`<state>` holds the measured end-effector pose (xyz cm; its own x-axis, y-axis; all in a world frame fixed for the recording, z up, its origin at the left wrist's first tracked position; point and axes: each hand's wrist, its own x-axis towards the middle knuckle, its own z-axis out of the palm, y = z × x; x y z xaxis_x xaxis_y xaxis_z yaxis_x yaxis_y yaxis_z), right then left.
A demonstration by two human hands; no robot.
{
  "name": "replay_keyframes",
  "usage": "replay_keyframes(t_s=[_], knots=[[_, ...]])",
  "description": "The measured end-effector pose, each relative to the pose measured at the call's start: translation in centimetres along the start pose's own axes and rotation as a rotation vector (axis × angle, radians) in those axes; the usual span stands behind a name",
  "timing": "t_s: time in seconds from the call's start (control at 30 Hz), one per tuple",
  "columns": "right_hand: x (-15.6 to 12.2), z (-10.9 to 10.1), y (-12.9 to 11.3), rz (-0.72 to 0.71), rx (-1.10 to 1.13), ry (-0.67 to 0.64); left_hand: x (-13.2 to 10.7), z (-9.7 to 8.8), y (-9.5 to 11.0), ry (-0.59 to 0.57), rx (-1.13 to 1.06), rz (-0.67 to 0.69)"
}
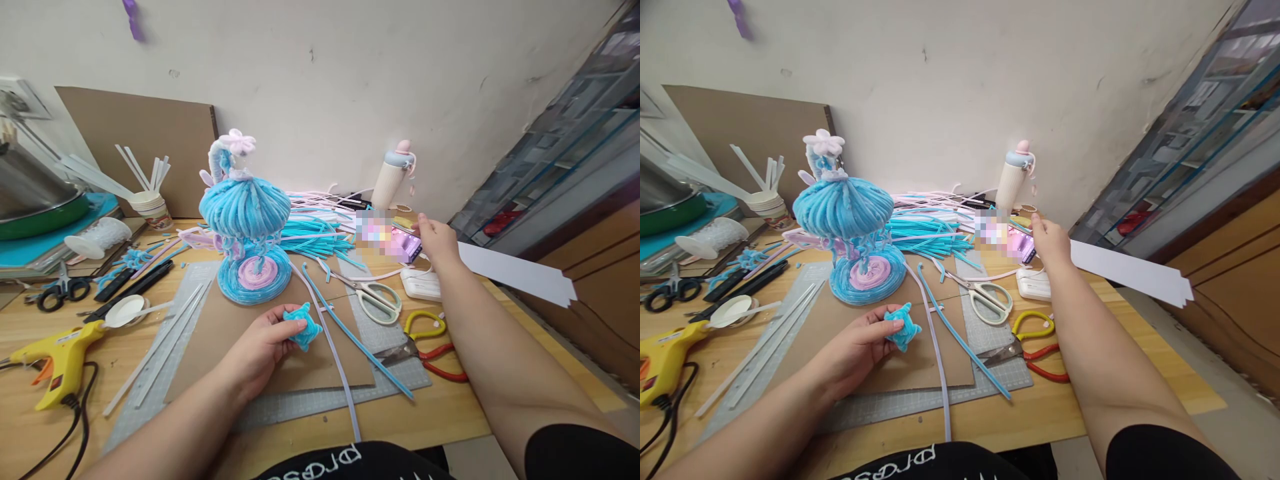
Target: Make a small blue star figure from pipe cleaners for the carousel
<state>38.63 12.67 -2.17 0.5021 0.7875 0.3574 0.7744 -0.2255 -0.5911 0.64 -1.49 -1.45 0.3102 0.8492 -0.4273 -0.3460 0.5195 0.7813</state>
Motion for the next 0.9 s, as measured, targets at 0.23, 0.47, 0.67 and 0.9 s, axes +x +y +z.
replay_keyframes(t_s=[0.23, 0.47, 0.67, 0.9], knots=[[-0.1, 0.0, -0.1, 0.002, -0.022, -0.009, -0.1, 0.0, 0.1, 0.004, -0.005, -0.003], [0.1, 0.1, 0.2, -0.013, -0.048, -0.016, -0.1, 0.0, 0.2, -0.001, -0.005, -0.002], [0.6, 0.7, 0.7, -0.038, -0.094, -0.082, -0.4, 0.2, 0.3, -0.02, -0.005, -0.049], [0.8, 1.7, 1.4, -0.074, -0.158, -0.198, -0.4, 0.2, 0.3, -0.024, -0.003, -0.049]])
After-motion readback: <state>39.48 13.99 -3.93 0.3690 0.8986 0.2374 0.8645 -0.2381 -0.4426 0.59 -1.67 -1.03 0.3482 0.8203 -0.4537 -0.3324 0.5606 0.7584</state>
